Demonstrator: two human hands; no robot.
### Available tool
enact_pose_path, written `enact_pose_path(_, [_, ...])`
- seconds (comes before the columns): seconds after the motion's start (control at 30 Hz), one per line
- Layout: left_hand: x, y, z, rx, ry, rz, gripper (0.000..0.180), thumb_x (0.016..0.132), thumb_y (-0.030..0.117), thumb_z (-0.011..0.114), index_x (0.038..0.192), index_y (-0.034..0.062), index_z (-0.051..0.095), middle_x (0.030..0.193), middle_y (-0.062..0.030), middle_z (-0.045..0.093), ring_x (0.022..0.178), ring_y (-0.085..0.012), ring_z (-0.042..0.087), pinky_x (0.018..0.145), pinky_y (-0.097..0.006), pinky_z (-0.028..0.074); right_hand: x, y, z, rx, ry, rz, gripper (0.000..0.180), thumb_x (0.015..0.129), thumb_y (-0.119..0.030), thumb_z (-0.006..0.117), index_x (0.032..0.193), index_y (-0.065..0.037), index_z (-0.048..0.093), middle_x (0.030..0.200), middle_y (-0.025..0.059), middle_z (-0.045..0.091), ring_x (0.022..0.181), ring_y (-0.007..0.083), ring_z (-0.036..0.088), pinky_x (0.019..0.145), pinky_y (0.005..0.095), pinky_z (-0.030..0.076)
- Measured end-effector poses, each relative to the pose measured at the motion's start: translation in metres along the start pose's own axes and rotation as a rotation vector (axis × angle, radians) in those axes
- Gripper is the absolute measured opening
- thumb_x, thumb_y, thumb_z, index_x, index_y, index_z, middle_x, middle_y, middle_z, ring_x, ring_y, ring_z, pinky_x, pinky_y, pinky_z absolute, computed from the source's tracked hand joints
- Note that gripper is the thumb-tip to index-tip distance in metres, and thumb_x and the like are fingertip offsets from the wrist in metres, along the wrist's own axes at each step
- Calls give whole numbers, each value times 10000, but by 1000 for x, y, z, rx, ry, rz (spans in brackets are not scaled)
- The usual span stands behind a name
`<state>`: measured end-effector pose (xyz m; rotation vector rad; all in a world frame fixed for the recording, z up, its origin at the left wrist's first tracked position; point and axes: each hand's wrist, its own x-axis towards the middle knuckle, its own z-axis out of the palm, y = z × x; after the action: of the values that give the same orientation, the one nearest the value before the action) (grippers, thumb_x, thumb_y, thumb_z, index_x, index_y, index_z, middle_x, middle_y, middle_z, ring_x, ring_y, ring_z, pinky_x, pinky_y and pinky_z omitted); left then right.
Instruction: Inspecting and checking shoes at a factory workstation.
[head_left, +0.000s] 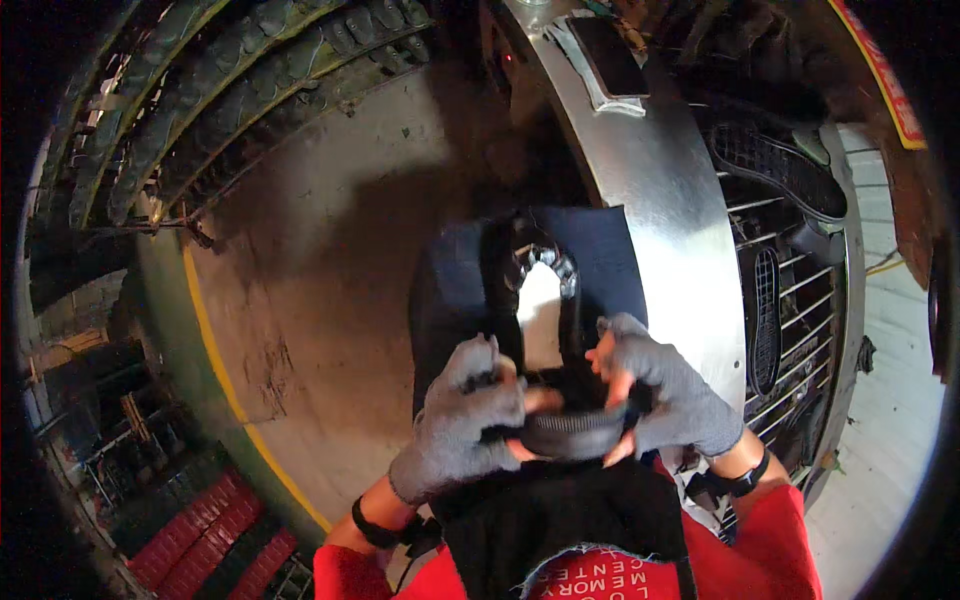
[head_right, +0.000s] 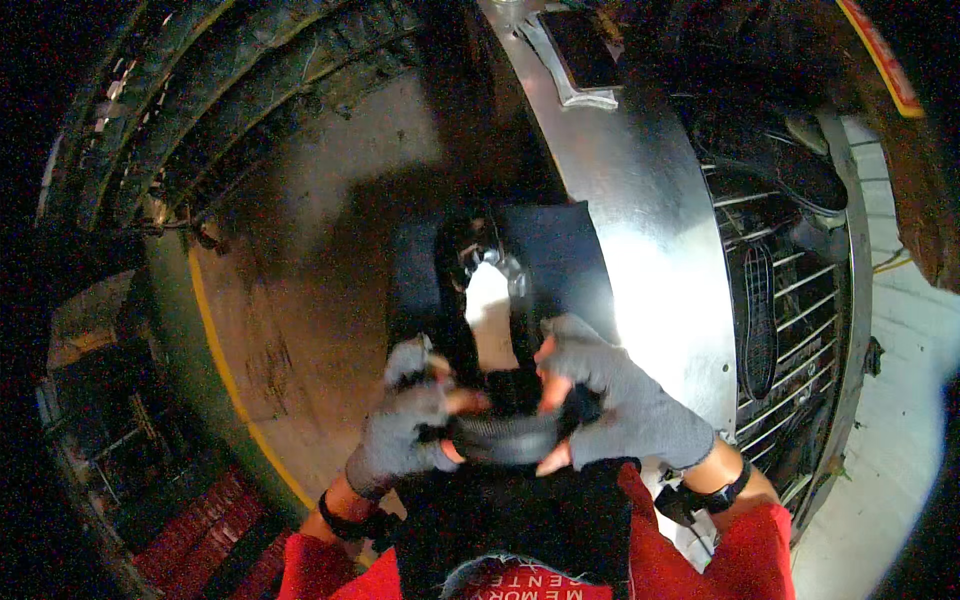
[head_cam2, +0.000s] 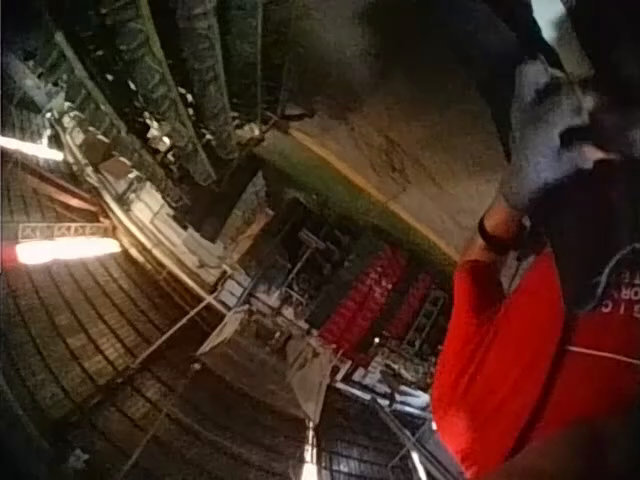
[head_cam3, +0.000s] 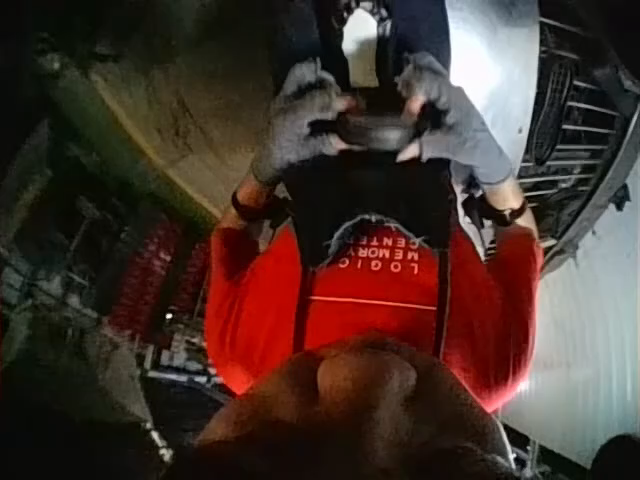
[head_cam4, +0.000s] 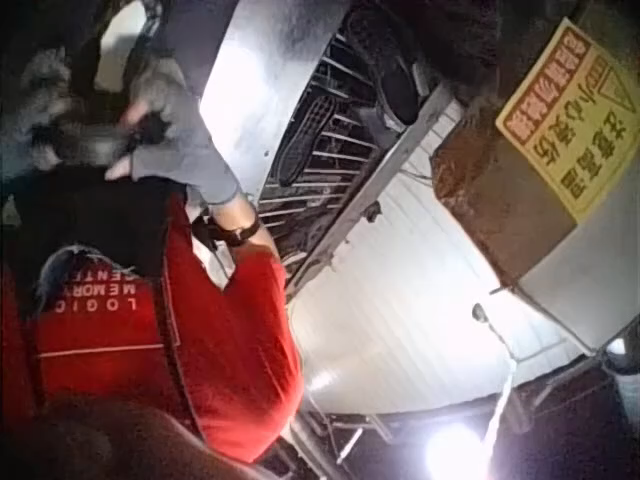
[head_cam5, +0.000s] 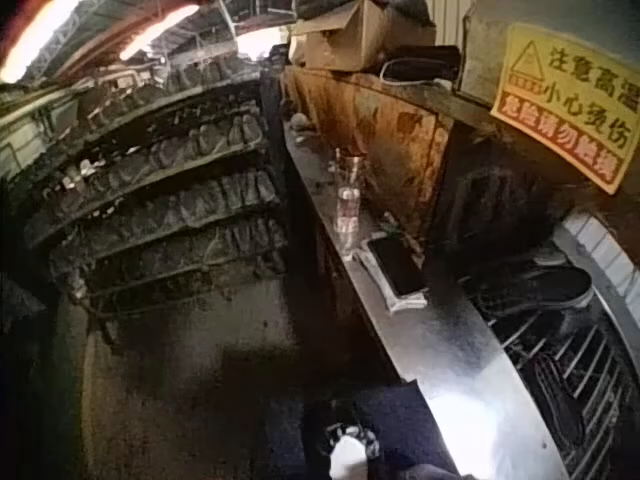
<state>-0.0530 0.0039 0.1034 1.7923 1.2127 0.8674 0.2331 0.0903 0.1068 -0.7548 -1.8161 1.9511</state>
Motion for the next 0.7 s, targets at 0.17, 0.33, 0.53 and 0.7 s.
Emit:
enact_pose_path(0.17, [47, -20, 20, -181, 267, -305, 648, 763, 124, 904, 1356, 18, 665, 1215, -140, 642, 1084, -306, 598, 974, -412, 505, 47, 7, 8, 530, 362, 306, 503, 844, -105, 858, 1270, -66, 593, 1146, 27, 536, 1118, 137, 535, 981, 286, 435])
enact_pose_path(0.33, [69, -32, 16, -202, 268, -405, 609, 815, 133, 850, 1371, 7, 636, 1251, -170, 678, 1087, -317, 605, 1017, -403, 483, 68, 17, -2, 310, 409, 238, 522, 876, -102, 809, 1337, -69, 567, 1113, 5, 517, 1072, 115, 520, 953, 270, 436])
enact_pose_path(0.53, [81, -44, 1, -176, 204, -486, 631, 814, 181, 855, 1368, -7, 618, 1238, -164, 661, 1041, -310, 623, 992, -394, 497, 87, 43, -29, 110, 300, 287, 695, 807, -290, 861, 1380, -67, 538, 1077, 8, 477, 1007, 131, 492, 950, 293, 421])
enact_pose_path(0.7, [89, -49, -16, -222, 109, -418, 743, 825, 300, 882, 1420, -14, 568, 1279, -154, 627, 1060, -281, 620, 1002, -381, 498, 103, 35, -39, 65, 264, 184, 918, 807, -354, 862, 1580, -50, 473, 1246, 87, 594, 1083, 192, 575, 945, 317, 480])
